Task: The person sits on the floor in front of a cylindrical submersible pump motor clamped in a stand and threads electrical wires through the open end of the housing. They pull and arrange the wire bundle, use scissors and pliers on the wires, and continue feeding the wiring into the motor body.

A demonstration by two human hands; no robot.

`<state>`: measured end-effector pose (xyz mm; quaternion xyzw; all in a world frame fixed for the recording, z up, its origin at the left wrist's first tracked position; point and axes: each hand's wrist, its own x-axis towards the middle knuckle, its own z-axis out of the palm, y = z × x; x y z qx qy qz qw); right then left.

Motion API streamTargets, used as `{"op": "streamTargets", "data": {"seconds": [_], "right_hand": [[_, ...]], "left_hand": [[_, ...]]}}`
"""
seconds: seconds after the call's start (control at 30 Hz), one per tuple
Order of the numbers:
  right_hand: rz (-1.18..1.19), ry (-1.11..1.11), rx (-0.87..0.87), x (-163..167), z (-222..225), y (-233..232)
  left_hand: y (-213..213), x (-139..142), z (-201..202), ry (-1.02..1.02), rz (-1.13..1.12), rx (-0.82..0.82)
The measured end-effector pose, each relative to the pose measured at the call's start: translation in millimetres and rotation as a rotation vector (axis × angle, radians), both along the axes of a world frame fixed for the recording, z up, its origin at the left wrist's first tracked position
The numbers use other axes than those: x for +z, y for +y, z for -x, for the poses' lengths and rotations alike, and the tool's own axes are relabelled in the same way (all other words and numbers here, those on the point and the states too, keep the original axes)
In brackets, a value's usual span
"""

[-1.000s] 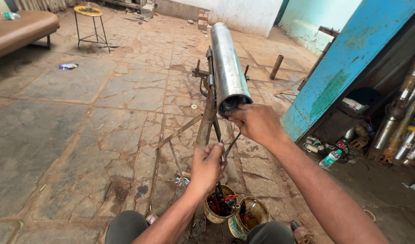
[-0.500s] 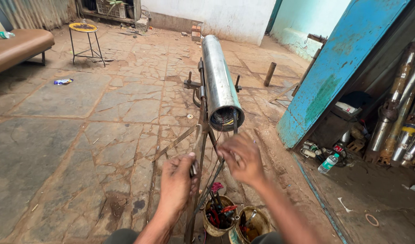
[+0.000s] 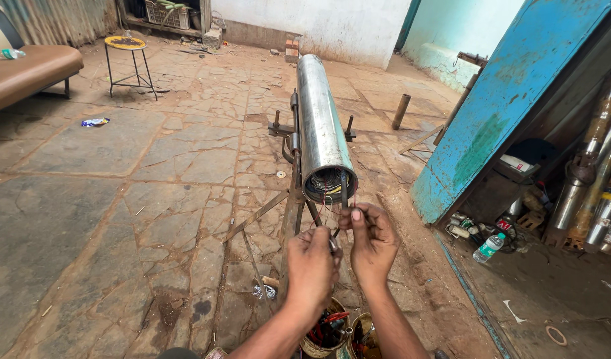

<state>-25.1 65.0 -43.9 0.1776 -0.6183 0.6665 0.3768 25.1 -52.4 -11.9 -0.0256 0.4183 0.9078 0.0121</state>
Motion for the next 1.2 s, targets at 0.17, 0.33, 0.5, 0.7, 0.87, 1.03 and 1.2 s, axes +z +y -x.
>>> {"op": "streamTargets", "data": {"seconds": [0.17, 0.33, 0.5, 0.7, 0.87, 1.03, 1.2], "right_hand": [[-0.055, 0.031, 0.005, 9, -4, -8], [0.311, -0.064, 0.309, -3, -24, -13], [0.434, 0.077, 0.375, -14, -40, -5], [0.348, -0.010, 0.179, -1, -31, 4], [-0.029, 0.002, -0.102, 17, -27, 1], [-0.040, 0.018, -0.005, 32, -21, 3], [-0.023, 0.023, -0.020, 32, -17, 5]], "left_hand": [[21, -5, 4, 0.076, 0.002, 0.168], [20, 1, -2, 0.075, -0.024, 0.172], [17, 3, -7, 0.056, 0.131, 0.186], [25, -5, 0, 0.129, 0.226, 0.314], [34, -7, 6, 0.193, 0.228, 0.407], [35, -9, 5, 0.216, 0.219, 0.425], [43, -12, 6, 0.228, 0.206, 0.460]]}}
